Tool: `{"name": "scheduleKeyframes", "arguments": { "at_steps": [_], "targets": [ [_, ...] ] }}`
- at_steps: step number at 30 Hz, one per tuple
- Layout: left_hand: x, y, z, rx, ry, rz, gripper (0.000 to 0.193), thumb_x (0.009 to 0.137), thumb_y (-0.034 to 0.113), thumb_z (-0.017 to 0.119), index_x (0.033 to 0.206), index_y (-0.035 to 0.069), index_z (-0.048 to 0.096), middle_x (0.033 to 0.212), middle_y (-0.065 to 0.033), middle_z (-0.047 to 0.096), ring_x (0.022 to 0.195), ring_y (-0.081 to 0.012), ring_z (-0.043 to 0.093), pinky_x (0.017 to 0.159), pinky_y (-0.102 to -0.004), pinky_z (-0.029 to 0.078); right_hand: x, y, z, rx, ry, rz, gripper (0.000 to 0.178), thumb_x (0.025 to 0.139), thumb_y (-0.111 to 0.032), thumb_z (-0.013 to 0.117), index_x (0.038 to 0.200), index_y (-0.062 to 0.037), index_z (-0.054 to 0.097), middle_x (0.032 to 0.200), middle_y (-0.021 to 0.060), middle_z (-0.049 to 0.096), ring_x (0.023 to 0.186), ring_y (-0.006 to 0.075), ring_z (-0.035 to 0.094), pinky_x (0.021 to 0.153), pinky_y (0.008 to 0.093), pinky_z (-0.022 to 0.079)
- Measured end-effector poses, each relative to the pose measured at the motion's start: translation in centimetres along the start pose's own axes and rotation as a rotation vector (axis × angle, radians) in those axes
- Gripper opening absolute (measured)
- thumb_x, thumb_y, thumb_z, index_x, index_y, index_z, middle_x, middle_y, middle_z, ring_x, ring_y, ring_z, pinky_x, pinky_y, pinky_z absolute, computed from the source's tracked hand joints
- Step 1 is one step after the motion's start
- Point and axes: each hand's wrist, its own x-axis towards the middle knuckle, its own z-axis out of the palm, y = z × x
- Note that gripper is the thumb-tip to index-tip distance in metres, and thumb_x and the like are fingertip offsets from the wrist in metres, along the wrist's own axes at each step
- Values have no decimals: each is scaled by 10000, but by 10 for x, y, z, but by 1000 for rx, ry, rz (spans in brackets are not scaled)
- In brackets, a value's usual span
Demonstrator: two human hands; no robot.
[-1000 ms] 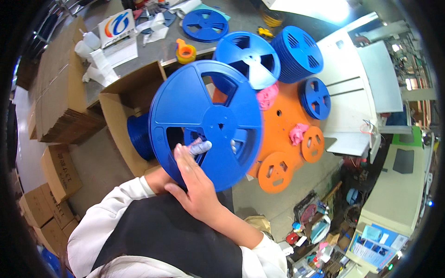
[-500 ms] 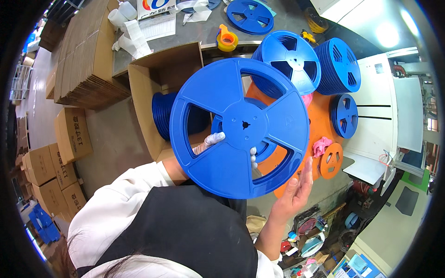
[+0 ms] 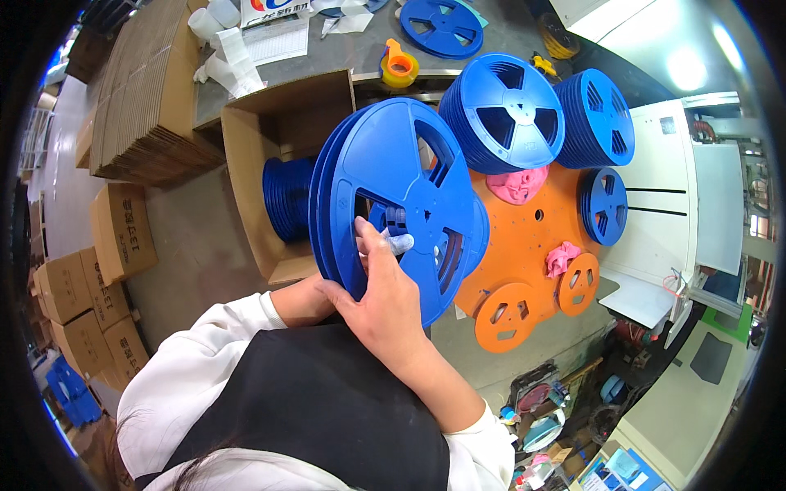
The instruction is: The person picks up blue plastic spools from a table, inspects them by turning them over, and places them into a cardboard box. The person repeats this process with multiple spools throughout the clip.
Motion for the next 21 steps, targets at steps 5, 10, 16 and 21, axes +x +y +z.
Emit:
{"name": "scheduleKeyframes", "arguments": {
  "at_steps": [5, 10, 16, 21],
  "targets": [
    [-19, 1, -2, -8, 5, 108, 401, 1024, 437, 451, 1245, 124, 570, 1067, -68, 623, 958, -166, 602, 910, -287, 485, 9, 2, 10, 186, -99, 175, 627, 828, -134, 758, 1357, 5, 452, 1168, 235, 642, 1058, 338, 675, 904, 375, 538],
    [-30, 6, 16, 63, 190, 176, 407, 1019, 422, 467, 1288, 122, 523, 1109, -70, 606, 991, -167, 587, 928, -295, 472, 12, 0, 22, 186, -141, 178, 576, 848, -105, 721, 1343, -2, 445, 1160, 242, 643, 1048, 363, 675, 895, 377, 543],
    [-32, 10, 21, 85, 232, 240, 434, 1014, 404, 486, 1341, 119, 467, 1160, -72, 585, 1031, -167, 569, 951, -304, 456, 18, -1, 35, 42, -221, 110, 632, 801, -147, 768, 1331, -21, 446, 1136, 217, 637, 988, 341, 679, 859, 377, 544],
    [-35, 13, 23, 99, 252, 288, 471, 1009, 388, 501, 1384, 116, 420, 1202, -73, 568, 1064, -168, 554, 969, -312, 442, 23, -6, 43, -58, -259, 60, 666, 775, -174, 794, 1327, -29, 452, 1115, 190, 638, 991, 326, 663, 866, 372, 536]
  ]
}}
